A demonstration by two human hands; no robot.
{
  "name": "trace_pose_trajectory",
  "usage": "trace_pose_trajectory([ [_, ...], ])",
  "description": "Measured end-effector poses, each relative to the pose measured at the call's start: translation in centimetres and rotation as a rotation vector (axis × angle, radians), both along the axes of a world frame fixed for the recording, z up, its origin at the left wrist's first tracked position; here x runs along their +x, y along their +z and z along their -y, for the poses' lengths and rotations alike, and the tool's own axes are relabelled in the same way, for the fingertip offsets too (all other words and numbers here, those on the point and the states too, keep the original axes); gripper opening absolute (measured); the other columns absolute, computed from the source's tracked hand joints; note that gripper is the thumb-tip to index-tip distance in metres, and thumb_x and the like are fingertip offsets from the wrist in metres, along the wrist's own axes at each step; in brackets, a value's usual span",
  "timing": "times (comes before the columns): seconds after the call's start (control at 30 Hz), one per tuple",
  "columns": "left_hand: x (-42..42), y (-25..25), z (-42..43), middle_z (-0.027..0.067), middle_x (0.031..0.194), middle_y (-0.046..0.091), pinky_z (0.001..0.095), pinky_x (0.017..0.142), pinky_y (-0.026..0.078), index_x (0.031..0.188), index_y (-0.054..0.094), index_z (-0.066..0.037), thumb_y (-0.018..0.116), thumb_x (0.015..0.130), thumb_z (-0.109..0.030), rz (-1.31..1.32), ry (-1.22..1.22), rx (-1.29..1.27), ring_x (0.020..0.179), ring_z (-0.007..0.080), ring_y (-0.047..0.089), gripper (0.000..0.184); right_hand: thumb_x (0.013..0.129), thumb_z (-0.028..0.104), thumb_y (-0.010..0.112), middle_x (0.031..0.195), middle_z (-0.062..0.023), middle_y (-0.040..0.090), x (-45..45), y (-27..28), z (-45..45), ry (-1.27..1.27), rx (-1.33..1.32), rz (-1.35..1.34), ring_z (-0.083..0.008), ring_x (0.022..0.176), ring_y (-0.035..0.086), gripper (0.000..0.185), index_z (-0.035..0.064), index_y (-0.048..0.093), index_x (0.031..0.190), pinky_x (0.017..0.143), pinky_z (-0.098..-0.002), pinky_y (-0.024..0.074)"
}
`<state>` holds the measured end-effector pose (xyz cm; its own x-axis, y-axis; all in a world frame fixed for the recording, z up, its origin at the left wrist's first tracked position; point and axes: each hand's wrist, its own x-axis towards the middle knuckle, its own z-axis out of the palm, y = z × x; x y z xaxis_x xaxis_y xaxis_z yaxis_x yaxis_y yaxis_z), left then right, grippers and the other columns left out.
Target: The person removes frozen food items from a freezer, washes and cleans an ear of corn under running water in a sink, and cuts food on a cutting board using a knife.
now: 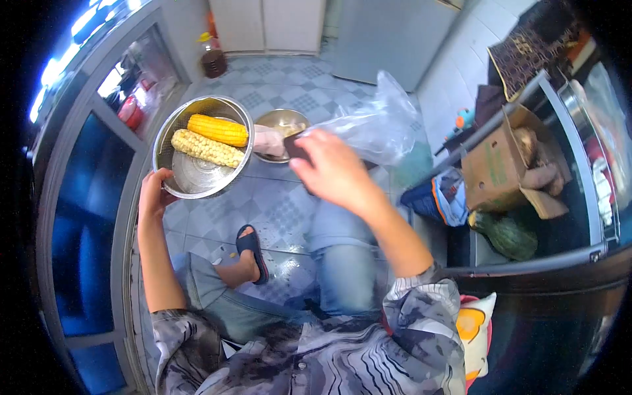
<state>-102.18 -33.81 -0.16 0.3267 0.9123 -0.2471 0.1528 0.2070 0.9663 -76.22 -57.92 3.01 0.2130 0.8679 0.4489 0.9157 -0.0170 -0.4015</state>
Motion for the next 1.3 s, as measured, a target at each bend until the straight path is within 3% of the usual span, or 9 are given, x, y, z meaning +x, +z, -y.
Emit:
trace_pose_trajectory([
  [0.3, -8.6, -3.7, -1.9, 0.0108, 0.073, 0.058, 0.0292, 0.046, 0.055, 0.092, 0.053, 0.003, 0.052, 0.068, -0.013, 0.07, 0.216, -0.108, 0.054, 0.0186, 0.06, 0.028, 0.075, 0.02, 0.059, 0.121, -0.0211, 0.043, -9.5, -15.1, -13.4, 0.271, -0.599, 0.029, -0.0368, 0.104, 0.05, 0.057, -0.0021, 0.038, 0.123, 0.086, -0.0423, 0.0422],
  [0.53, -7.3, -4.9, -2.9, 0.0074, 0.066, 0.057, 0.0262, 0.042, 0.051, 0.089, 0.055, -0.001, 0.051, 0.07, -0.009, -0.024, 0.267, -0.138, 0.049, 0.0137, 0.055, 0.021, 0.076, 0.018, 0.058, 0.12, -0.0182, 0.047, -9.1, -34.9, -13.2, 0.444, -0.38, -0.253, -0.0311, 0.105, 0.051, 0.05, 0.0001, 0.042, 0.12, 0.087, -0.0405, 0.0425],
  [0.6, -6.9, -5.7, -3.6, 0.0067, 0.066, 0.056, 0.0269, 0.044, 0.051, 0.09, 0.054, -0.001, 0.051, 0.07, -0.009, -0.033, 0.277, -0.207, 0.049, 0.0141, 0.055, 0.022, 0.078, 0.019, 0.058, 0.123, -0.0136, 0.045, -8.4, -39.7, -12.7, 0.227, -0.505, -1.202, -0.0288, 0.105, 0.052, 0.046, 0.0007, 0.046, 0.118, 0.083, -0.0373, 0.0453],
  [0.63, -6.7, -6.0, -3.8, 0.0067, 0.066, 0.056, 0.0269, 0.044, 0.051, 0.09, 0.054, -0.001, 0.051, 0.07, -0.009, -0.049, 0.291, -0.215, 0.049, 0.0141, 0.055, 0.022, 0.078, 0.019, 0.058, 0.123, -0.0136, 0.045, -8.4, -40.3, -11.8, 0.236, -0.521, -1.216, -0.0288, 0.105, 0.052, 0.046, 0.0007, 0.046, 0.118, 0.083, -0.0373, 0.0453],
  [0.7, -6.2, -6.6, -4.2, 0.0068, 0.066, 0.055, 0.0281, 0.046, 0.052, 0.091, 0.053, -0.001, 0.052, 0.07, -0.009, -0.046, 0.297, -0.272, 0.05, 0.0148, 0.055, 0.022, 0.08, 0.016, 0.054, 0.115, -0.0109, 0.051, -8.0, -41.1, -10.3, -0.193, -0.187, -2.175, -0.0275, 0.1, 0.053, 0.033, 0.0023, 0.05, 0.11, 0.078, -0.0376, 0.0476],
  [0.9, -3.1, -7.6, -5.1, 0.0071, 0.066, 0.055, 0.029, 0.048, 0.053, 0.09, 0.052, -0.001, 0.052, 0.071, -0.008, -0.048, 0.272, -0.281, 0.052, 0.0146, 0.056, 0.02, 0.081, 0.014, 0.05, 0.098, -0.0136, 0.055, -6.8, -45.5, -8.0, -0.51, 0.133, -2.504, -0.03, 0.092, 0.055, 0.02, 0.0018, 0.054, 0.096, 0.071, -0.0368, 0.0501],
  [1.03, -1.5, -9.3, -5.5, 0.0061, 0.066, 0.055, 0.0284, 0.047, 0.052, 0.089, 0.052, -0.002, 0.052, 0.071, -0.007, -0.03, 0.291, -0.366, 0.053, 0.014, 0.055, 0.019, 0.079, 0.012, 0.052, 0.093, -0.0144, 0.055, -6.7, -44.7, -7.9, -0.715, 0.254, -2.53, -0.0287, 0.09, 0.056, 0.017, 0.0025, 0.054, 0.093, 0.069, -0.0367, 0.0501],
  [1.23, 0.5, -8.6, -4.4, 0.0064, 0.068, 0.055, 0.0315, 0.049, 0.053, 0.087, 0.051, -0.001, 0.053, 0.071, -0.007, -0.086, 0.211, -0.356, 0.055, 0.0161, 0.056, 0.018, 0.075, 0.007, 0.055, 0.1, -0.0148, 0.053, -5.4, -43.5, -8.5, -0.833, -0.054, -1.82, -0.0286, 0.093, 0.053, 0.025, 0.0036, 0.055, 0.1, 0.075, -0.036, 0.0471],
  [1.3, 0.6, -8.5, -4.3, 0.0072, 0.068, 0.056, 0.032, 0.048, 0.053, 0.089, 0.051, 0.0, 0.053, 0.071, -0.007, -0.059, 0.207, -0.356, 0.055, 0.017, 0.058, 0.018, 0.071, 0.008, 0.057, 0.109, -0.0161, 0.049, -5.9, -38.2, -9.7, -0.509, 0.111, -0.448, -0.0318, 0.104, 0.046, 0.036, 0.0028, 0.054, 0.107, 0.088, -0.0399, 0.0386],
])
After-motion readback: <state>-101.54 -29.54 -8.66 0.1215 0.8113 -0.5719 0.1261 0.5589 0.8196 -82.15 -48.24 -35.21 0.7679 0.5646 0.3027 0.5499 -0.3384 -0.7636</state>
